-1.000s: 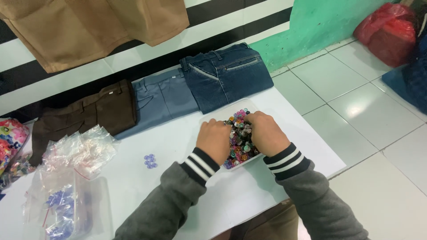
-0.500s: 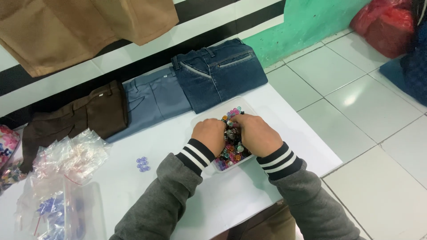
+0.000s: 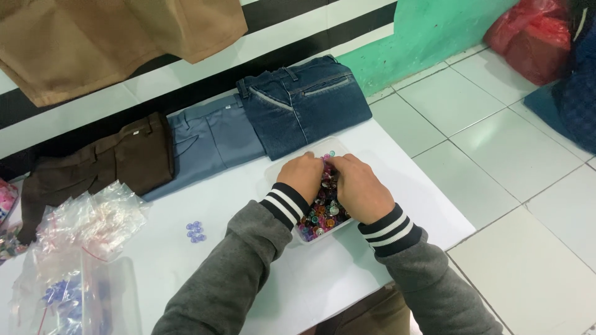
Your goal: Picking up small colorful beads from a tray and placing them into small plastic bags
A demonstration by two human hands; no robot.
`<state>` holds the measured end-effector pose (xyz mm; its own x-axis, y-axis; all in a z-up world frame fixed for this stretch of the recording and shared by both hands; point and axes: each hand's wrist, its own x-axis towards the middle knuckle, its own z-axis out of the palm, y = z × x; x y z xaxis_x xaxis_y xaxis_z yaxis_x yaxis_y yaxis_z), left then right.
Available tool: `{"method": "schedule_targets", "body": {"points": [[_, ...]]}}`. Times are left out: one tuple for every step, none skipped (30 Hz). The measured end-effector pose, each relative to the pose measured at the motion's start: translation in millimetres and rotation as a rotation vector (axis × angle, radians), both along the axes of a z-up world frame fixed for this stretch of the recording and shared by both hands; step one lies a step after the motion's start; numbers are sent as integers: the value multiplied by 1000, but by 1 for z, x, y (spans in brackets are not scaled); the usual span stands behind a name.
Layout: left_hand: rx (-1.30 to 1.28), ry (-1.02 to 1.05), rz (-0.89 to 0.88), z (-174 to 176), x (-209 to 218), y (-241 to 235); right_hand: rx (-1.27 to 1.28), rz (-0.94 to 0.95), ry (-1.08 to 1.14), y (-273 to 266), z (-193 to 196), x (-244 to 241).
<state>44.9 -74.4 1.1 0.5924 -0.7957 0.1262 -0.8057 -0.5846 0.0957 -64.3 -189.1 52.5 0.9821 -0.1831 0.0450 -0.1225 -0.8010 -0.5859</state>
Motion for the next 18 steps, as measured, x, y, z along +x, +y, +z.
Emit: {"method": "schedule_targets", "body": {"points": [[0,0,1,-1,-1,3,0,1,0,0,-3,1],[31,15,5,-1,-4,6,7,0,-3,-1,-5,1],[63,30,10,-2,-6,8,14,-1,-6,-2,-8,0],[63,30,12,-3,-7,11,14,2,-6,-3,-9,1],[83,78,28,-4,-9,14,-2,11,11,-4,-9,2],[102,124,42,-5,-10,16,-18,19,26,-5,-10,2],[101,122,42,5,-12,21,-19,18,23,-6,-10,5],[107,161,60,13,-16,25,-34,26,27,-7,-12,5],[114,200,78,21,-19,29,-49,34,31,-7,-13,5],[113,198,78,34,-24,35,-50,33,29,-6,-12,5],[53,230,86,48,-29,41,-47,30,37,-4,-10,4],[-3,265,91,61,-36,47,-42,23,48,-3,-9,2],[-1,267,87,61,-35,50,-41,19,49,-2,-6,1],[-87,274,65,60,-36,54,-40,28,53,-1,-2,1],[-173,280,42,59,-36,59,-39,37,57,1,2,1],[-179,282,46,50,-35,62,-44,41,59,1,0,1],[-260,288,24,41,-34,64,-47,33,42,1,-3,1],[-342,293,-1,33,-33,66,-51,22,24,0,-4,1]]}}
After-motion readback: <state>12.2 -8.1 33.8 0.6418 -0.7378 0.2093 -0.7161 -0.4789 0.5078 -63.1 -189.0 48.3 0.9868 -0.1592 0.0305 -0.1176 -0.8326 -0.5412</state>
